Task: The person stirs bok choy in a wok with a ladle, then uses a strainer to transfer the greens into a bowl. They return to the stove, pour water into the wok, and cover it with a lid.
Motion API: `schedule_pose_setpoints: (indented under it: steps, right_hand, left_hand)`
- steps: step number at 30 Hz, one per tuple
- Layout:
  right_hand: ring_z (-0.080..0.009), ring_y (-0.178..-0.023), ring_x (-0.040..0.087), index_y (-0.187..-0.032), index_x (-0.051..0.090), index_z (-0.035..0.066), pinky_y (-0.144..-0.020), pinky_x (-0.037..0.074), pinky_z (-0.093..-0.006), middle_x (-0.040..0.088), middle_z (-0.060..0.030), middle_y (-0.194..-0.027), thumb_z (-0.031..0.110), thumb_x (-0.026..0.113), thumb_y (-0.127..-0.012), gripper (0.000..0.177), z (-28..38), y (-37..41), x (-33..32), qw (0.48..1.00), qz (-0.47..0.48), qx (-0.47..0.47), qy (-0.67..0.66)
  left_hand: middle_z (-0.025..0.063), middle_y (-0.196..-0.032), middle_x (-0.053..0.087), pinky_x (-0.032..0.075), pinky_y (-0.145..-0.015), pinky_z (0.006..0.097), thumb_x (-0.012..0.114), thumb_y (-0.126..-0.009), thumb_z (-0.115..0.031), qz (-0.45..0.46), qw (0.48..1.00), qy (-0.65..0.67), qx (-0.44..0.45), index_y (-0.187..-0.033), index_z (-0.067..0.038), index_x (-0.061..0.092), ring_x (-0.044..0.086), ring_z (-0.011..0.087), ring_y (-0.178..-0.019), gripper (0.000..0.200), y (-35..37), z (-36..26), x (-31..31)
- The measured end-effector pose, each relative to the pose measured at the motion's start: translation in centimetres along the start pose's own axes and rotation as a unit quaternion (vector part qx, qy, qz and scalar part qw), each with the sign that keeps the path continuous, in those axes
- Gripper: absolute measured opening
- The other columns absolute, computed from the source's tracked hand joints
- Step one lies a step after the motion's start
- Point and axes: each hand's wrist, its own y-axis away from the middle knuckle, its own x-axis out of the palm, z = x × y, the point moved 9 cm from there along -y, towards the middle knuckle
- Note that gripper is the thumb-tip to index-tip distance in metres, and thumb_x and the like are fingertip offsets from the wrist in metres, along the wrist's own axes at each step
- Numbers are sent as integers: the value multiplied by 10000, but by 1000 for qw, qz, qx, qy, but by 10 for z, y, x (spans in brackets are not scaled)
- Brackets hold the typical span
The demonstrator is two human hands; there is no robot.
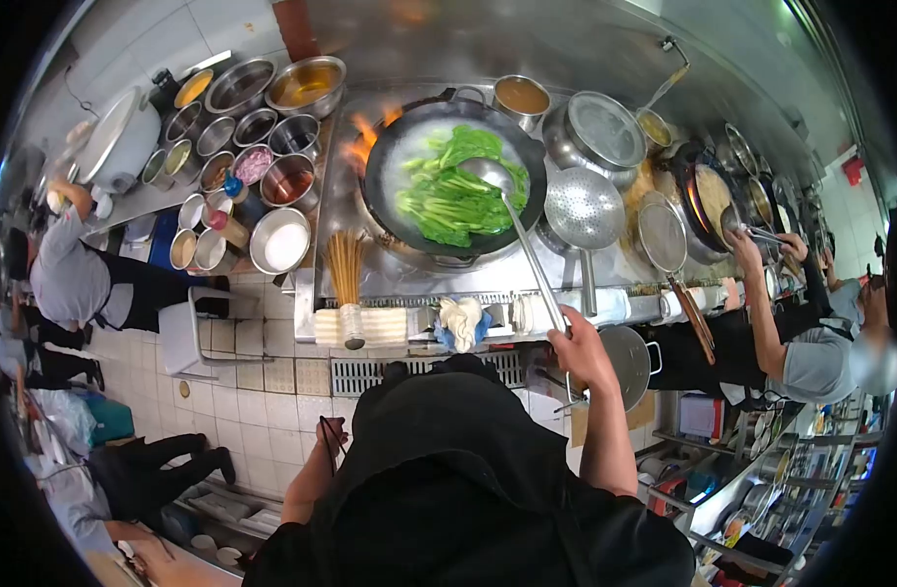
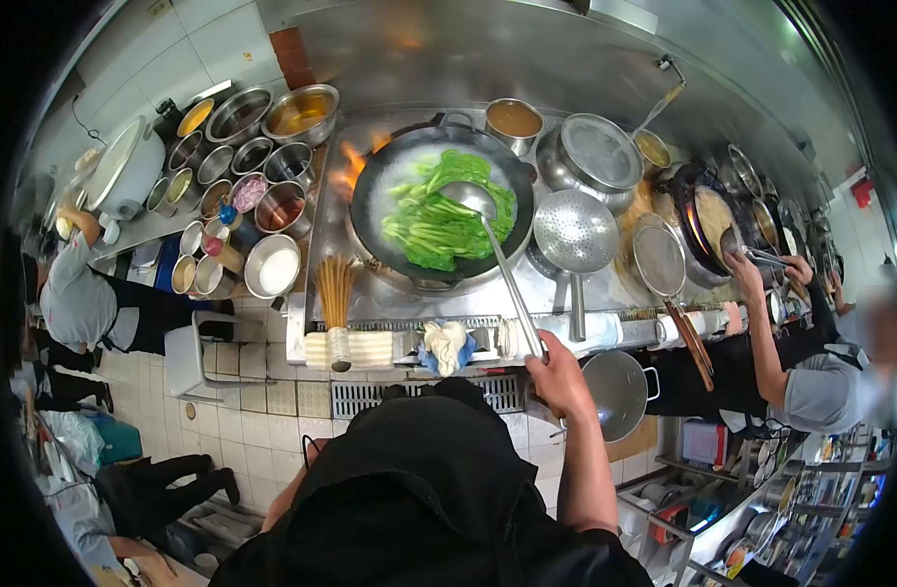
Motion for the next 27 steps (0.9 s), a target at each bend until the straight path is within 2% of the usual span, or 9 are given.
schedule_pose_setpoints:
  steps: [2,3,4,6,11,13,15,19,27]
  right_hand:
    - [-160,-584,542,-1386,526,-3,-566,468,-351,587,-79,-703,143,643,-911,510,1,-25,-3,992,-17,-63,106]
    - [-262,-690,618,-1370,538,5,-680,503,-403,628,-171,-764,178,655,-898,515,3,-38,-3,986,-33,-91,137]
    - [-262,-690,618,-1370,538,5,-680,503,-403,628,-171,-764,178,655,-898,515,9,-47,-1,986,-32,-93,137]
    - [-358,-790,655,-1359,543,16,-757,511,-439,665,-224,-845,187,656,-891,511,25,-67,8,978,-15,-106,178]
    - [-410,-948,654,-1334,550,19,-856,505,-462,674,-261,-996,174,624,-904,463,38,-114,31,973,21,-113,201]
    - [-400,-913,662,-1325,550,13,-836,513,-459,678,-252,-978,167,623,-904,455,31,-140,39,974,27,-111,195]
    - [-309,-723,671,-1314,549,2,-704,535,-428,673,-196,-860,148,623,-913,433,50,-142,41,975,25,-101,194]
    - [-167,-552,584,-1332,547,7,-522,482,-365,608,-91,-746,151,633,-938,429,55,-146,39,992,25,-77,98]
    - [-111,-495,525,-1419,491,36,-428,420,-299,558,-35,-703,131,617,-955,491,49,-110,6,996,-22,-68,-45]
  left_hand:
    - [40,-623,461,397,-397,311,624,-921,-102,-45,998,14,-33,-912,-39,543,494,179,-465,103,-16,20,1]
    - [41,-625,463,396,-393,312,623,-922,-98,-88,994,25,-66,-921,-39,537,494,176,-467,105,-20,30,-3]
    - [41,-625,463,396,-393,312,623,-922,-98,-89,993,28,-66,-921,-39,537,494,176,-467,105,-11,25,-5]
    - [94,-792,717,509,-576,353,631,-951,-279,0,982,-176,64,-891,-27,718,682,172,-723,274,9,-7,6]
    - [131,-746,684,481,-564,412,573,-971,-328,-18,968,-198,156,-833,-46,672,678,272,-695,330,26,-9,12]
    - [146,-745,677,477,-566,429,551,-976,-349,-20,957,-196,215,-827,-53,663,677,317,-697,349,37,-18,19]
    - [86,-677,565,459,-438,329,641,-913,-148,-28,998,-18,50,-1042,0,611,559,203,-511,198,30,8,14]
    - [89,-689,579,471,-450,329,648,-907,-159,-37,996,-19,74,-1034,-3,628,572,205,-522,202,35,19,12]
    - [95,-706,588,484,-469,320,656,-899,-174,-43,998,51,21,-997,-13,641,585,205,-548,189,38,45,7]
